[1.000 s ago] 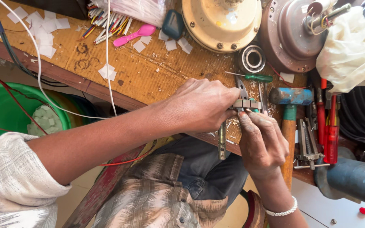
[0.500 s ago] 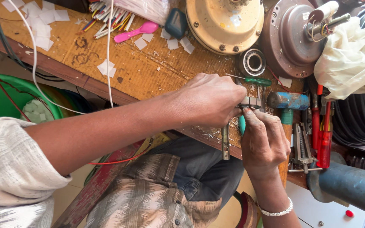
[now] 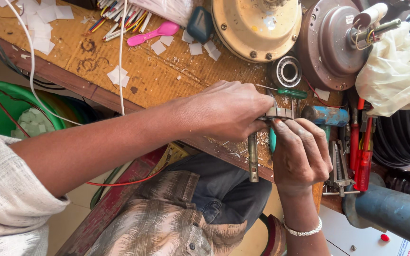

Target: The person assembles a circular electrical component by inserting small white rectangular pieces into slots on a metal ring. They use pliers and a screwdriver to adjust and secure the pieces while working at a cluttered workbench.

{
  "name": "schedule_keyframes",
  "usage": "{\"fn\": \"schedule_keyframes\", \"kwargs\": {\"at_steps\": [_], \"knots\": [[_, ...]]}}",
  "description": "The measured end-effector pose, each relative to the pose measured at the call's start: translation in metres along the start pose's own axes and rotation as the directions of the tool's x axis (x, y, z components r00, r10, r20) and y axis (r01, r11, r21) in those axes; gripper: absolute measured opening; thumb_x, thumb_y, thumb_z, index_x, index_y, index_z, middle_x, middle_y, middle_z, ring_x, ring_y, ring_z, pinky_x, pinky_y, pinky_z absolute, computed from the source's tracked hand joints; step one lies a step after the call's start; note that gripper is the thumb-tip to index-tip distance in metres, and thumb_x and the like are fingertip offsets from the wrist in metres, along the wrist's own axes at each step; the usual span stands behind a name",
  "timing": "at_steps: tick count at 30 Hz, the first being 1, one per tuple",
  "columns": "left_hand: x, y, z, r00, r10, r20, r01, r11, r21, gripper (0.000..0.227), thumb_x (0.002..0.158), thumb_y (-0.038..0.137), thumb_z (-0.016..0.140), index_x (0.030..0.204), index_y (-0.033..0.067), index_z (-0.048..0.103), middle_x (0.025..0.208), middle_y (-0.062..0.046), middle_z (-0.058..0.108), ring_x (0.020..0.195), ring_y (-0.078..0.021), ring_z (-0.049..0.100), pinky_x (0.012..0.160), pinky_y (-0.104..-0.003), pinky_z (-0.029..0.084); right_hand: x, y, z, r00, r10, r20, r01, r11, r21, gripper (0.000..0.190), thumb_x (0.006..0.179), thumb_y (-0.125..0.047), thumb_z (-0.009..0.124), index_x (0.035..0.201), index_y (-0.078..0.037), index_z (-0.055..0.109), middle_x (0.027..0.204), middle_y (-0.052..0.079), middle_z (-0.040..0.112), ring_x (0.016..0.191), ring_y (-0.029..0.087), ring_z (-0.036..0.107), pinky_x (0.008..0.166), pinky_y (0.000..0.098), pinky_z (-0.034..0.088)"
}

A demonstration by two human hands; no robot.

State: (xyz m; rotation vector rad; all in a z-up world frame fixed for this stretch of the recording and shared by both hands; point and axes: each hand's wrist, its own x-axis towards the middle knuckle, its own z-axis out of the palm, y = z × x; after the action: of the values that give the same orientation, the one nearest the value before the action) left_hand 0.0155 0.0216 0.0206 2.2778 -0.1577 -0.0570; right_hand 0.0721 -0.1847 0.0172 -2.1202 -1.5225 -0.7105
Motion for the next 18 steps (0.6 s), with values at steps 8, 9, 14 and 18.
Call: {"fn": "schedule_keyframes", "kwargs": {"at_steps": [8,9,14,18], "knots": [[-0.02,-0.017,-0.006,0.952,0.303,0.041,-0.295,0.945,-0.143,0.025,0.092,0.024,0.067,0.111,0.0078,0.062,0.095,-0.015,0.073,0.098,-0.0392,0.069,0.081,-0.053,0.049,0.001,-0.017,0.003,0.961,0.116,-0.252,-0.14,0.987,-0.081,0.043,0.071,-0.03,0.088,0.104,-0.008,0.071,0.097,0.008,0.055,0.089,0.029,0.056,0.081,0.0443,0.045],[-0.02,-0.02,-0.003,0.944,0.328,0.035,-0.319,0.936,-0.15,0.029,0.092,0.024,0.067,0.115,0.0077,0.061,0.099,-0.015,0.073,0.101,-0.039,0.068,0.083,-0.053,0.049,-0.002,-0.023,0.0,0.964,0.188,-0.189,-0.193,0.981,-0.007,0.046,0.075,-0.028,0.088,0.112,-0.008,0.069,0.104,0.008,0.056,0.095,0.028,0.056,0.086,0.0421,0.046],[-0.034,-0.017,0.014,0.892,0.429,-0.141,-0.419,0.903,0.094,0.044,0.089,0.034,0.073,0.121,0.0068,0.061,0.116,-0.012,0.072,0.113,-0.0369,0.065,0.103,-0.052,0.048,-0.014,-0.037,-0.012,0.833,0.492,0.253,-0.552,0.768,0.324,0.056,0.084,-0.014,0.085,0.136,-0.007,0.068,0.125,0.009,0.069,0.113,0.024,0.066,0.101,0.0361,0.054],[-0.062,-0.003,0.036,0.858,0.269,-0.437,-0.298,0.954,0.002,0.062,0.087,0.043,0.077,0.133,0.0068,0.059,0.123,-0.011,0.069,0.117,-0.0327,0.063,0.108,-0.043,0.049,-0.015,-0.037,-0.014,0.834,0.483,0.266,-0.55,0.762,0.341,0.056,0.08,-0.005,0.084,0.134,-0.006,0.07,0.121,0.01,0.073,0.113,0.023,0.065,0.1,0.0357,0.054]]}}
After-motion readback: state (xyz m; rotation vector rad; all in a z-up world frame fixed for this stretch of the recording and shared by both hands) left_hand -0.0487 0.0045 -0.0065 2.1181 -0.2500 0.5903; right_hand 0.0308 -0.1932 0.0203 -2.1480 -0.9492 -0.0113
